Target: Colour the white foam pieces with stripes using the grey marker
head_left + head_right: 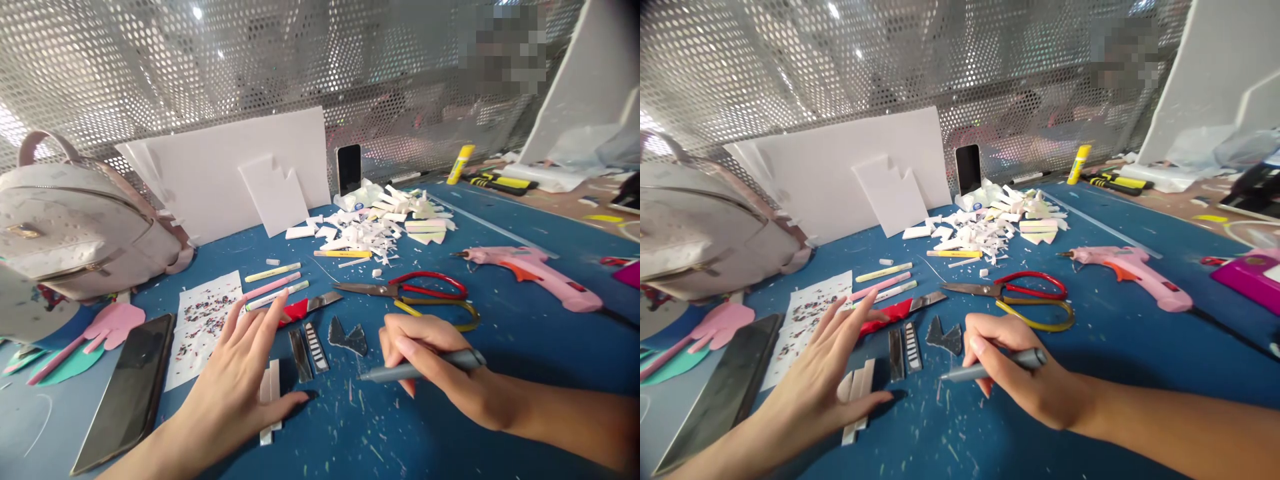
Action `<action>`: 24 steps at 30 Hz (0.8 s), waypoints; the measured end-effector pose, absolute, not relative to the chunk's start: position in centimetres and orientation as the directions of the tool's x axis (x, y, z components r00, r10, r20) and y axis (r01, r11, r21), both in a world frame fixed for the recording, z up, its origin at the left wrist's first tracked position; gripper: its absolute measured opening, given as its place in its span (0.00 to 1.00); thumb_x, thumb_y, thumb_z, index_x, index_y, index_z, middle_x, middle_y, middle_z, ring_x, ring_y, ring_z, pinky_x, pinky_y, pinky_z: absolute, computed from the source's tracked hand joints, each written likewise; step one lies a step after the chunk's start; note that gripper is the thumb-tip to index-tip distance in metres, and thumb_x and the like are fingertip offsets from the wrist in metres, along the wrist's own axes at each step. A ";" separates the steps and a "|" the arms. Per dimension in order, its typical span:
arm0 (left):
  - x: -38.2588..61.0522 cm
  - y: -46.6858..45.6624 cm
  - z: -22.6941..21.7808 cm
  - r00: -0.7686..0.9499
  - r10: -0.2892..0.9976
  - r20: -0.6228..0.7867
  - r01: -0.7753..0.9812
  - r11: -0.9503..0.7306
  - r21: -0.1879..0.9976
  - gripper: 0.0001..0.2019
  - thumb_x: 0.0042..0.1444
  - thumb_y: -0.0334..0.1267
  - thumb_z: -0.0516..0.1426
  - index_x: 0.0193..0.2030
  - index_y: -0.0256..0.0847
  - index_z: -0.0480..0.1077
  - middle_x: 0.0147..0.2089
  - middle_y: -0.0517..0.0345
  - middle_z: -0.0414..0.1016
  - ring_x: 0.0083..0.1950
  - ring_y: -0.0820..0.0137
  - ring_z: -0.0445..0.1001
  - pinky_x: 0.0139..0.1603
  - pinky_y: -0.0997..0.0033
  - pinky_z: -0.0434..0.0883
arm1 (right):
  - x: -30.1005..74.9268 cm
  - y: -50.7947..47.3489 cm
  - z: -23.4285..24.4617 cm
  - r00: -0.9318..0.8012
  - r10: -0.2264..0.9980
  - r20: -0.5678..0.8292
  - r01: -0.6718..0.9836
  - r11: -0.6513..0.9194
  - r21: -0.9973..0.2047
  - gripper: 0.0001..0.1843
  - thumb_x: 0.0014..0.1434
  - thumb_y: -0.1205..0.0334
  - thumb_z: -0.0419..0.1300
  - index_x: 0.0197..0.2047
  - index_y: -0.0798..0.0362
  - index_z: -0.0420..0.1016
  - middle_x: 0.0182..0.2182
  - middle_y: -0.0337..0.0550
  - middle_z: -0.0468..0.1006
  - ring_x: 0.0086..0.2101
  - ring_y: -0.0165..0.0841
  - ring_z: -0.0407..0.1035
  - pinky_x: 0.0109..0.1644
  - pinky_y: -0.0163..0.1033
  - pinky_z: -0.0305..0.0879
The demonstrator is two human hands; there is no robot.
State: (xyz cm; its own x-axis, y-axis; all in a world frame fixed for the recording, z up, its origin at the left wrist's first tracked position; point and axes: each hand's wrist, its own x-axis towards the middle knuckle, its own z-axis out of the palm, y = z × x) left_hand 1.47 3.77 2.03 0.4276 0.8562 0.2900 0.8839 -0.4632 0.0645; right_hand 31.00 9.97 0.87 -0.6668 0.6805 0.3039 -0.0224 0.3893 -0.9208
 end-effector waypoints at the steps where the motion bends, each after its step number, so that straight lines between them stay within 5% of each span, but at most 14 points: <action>1: 1.1 3.4 1.9 0.414 0.861 0.294 0.891 -0.449 0.060 0.52 0.57 0.59 0.59 0.75 0.37 0.32 0.66 0.48 0.67 0.71 0.58 0.60 0.76 0.44 0.47 | 31.0 10.0 0.9 -0.669 0.679 0.301 -0.021 0.388 -0.922 0.21 0.75 0.53 0.46 0.32 0.53 0.66 0.22 0.36 0.67 0.22 0.27 0.67 0.27 0.34 0.62; 5: -0.3 1.6 0.9 0.364 0.877 0.312 0.915 -0.399 0.053 0.55 0.53 0.68 0.56 0.75 0.35 0.36 0.65 0.50 0.69 0.72 0.58 0.60 0.76 0.48 0.49 | 30.9 10.1 0.7 -0.678 0.678 0.284 -0.018 0.371 -0.928 0.20 0.75 0.53 0.46 0.33 0.54 0.67 0.23 0.36 0.67 0.22 0.27 0.68 0.27 0.34 0.62; 11: -0.6 0.2 0.1 0.370 0.894 0.253 0.902 -0.411 0.132 0.47 0.61 0.52 0.57 0.75 0.35 0.34 0.59 0.53 0.72 0.65 0.70 0.68 0.78 0.57 0.39 | 30.8 10.0 0.5 -0.683 0.681 0.265 -0.011 0.353 -0.936 0.20 0.74 0.53 0.48 0.33 0.53 0.66 0.24 0.36 0.67 0.22 0.27 0.67 0.27 0.34 0.62; 17: 1.3 0.2 1.1 0.336 0.876 0.346 0.883 -0.420 0.208 0.42 0.65 0.57 0.51 0.75 0.33 0.38 0.55 0.56 0.72 0.64 0.72 0.66 0.77 0.66 0.37 | 30.8 9.9 0.5 -0.675 0.686 0.272 -0.022 0.349 -0.937 0.18 0.74 0.52 0.49 0.34 0.53 0.67 0.23 0.36 0.69 0.23 0.27 0.66 0.28 0.34 0.60; 21: 2.8 -0.2 1.4 0.503 0.742 0.443 0.807 -0.587 0.067 0.49 0.60 0.67 0.48 0.73 0.26 0.43 0.48 0.57 0.77 0.47 0.73 0.71 0.67 0.70 0.50 | 30.6 9.9 0.7 -0.641 0.707 0.299 -0.059 0.343 -0.937 0.18 0.74 0.48 0.46 0.40 0.51 0.67 0.24 0.35 0.70 0.25 0.28 0.66 0.30 0.34 0.61; 24: 4.3 -0.6 1.2 0.611 0.631 0.478 0.745 -0.662 -0.079 0.29 0.71 0.51 0.41 0.67 0.28 0.57 0.48 0.53 0.78 0.43 0.71 0.71 0.60 0.60 0.57 | 30.5 9.9 0.9 -0.618 0.724 0.306 -0.076 0.333 -0.940 0.19 0.74 0.46 0.44 0.42 0.50 0.66 0.26 0.36 0.72 0.26 0.28 0.68 0.29 0.34 0.60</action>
State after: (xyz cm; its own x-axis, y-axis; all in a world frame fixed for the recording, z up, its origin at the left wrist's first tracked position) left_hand 4.35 -0.57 1.20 0.6115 0.6306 0.4780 0.7450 -0.6624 -0.0791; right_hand 30.54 9.87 0.89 -0.6177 0.7243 0.3062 -0.0758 0.3328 -0.9400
